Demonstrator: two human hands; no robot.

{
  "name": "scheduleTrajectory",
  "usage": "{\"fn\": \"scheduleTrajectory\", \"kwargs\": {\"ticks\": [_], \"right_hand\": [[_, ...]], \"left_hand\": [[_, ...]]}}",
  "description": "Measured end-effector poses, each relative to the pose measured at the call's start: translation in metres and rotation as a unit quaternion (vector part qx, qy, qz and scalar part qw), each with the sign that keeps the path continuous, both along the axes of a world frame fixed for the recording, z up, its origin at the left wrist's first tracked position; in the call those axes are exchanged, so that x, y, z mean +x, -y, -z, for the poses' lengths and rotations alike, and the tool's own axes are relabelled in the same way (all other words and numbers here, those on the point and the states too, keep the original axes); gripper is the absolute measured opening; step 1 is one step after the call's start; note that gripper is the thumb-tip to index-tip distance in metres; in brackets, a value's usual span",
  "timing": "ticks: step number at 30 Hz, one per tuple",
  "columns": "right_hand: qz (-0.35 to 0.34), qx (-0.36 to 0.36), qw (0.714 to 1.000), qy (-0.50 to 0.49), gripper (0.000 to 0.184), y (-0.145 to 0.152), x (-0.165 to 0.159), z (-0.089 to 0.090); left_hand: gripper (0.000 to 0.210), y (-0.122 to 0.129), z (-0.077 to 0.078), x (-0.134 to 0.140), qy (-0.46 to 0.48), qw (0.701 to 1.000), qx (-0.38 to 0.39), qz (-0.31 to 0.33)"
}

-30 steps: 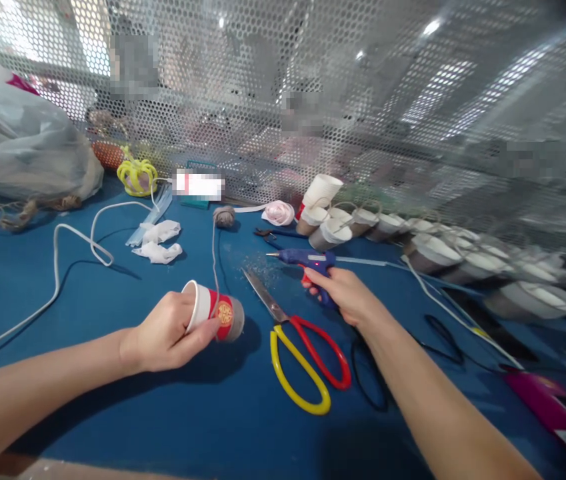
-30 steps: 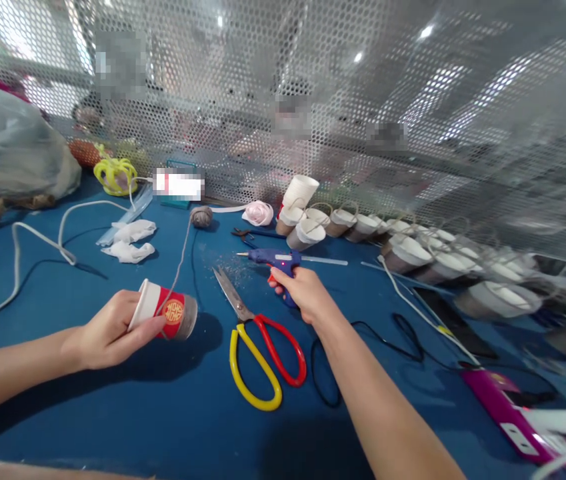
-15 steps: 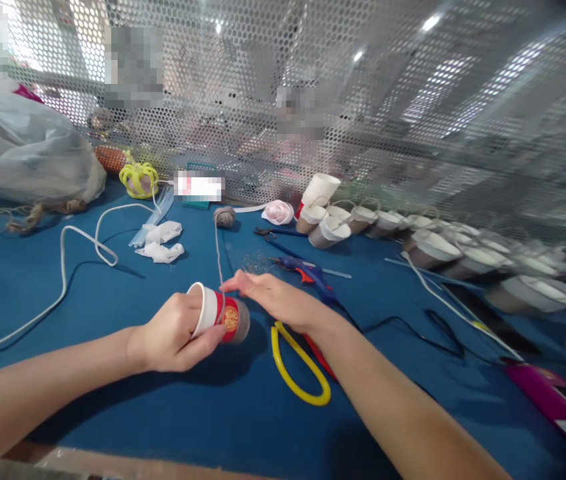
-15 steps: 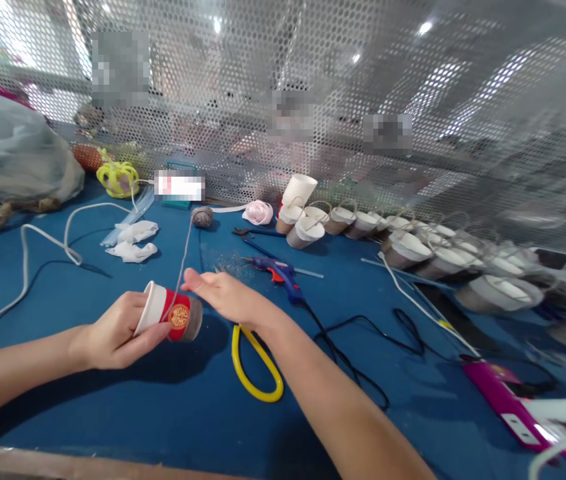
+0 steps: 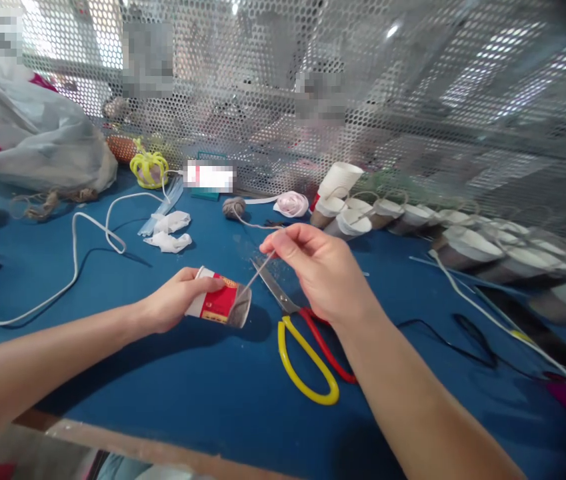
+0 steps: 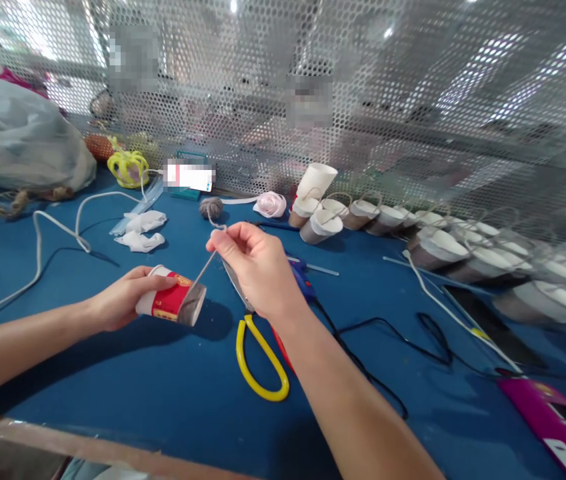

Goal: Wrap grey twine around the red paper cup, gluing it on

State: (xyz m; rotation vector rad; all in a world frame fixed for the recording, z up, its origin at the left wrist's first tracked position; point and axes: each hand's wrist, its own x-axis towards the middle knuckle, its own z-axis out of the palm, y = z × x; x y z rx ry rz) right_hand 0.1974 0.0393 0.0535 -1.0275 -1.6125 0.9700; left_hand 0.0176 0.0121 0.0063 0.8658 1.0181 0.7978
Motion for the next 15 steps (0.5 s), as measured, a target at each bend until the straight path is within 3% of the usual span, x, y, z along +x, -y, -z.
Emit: {"fn": "scheduleTrajectory", "kwargs": {"ticks": [7, 15], "right_hand": [[0.045, 0.084, 0.991, 0.090, 0.019, 0.004, -0.002, -0.004], [0.052, 0.082, 0.981, 0.169, 0.022, -0.003, -0.004, 0.004]], "left_hand": [[0.020, 0.002, 0.000, 0.001, -0.005, 0.999, -0.044, -0.001], [0.021, 0.013, 0.000, 0.002, -0.025, 0.996, 0.062, 0.064]]}}
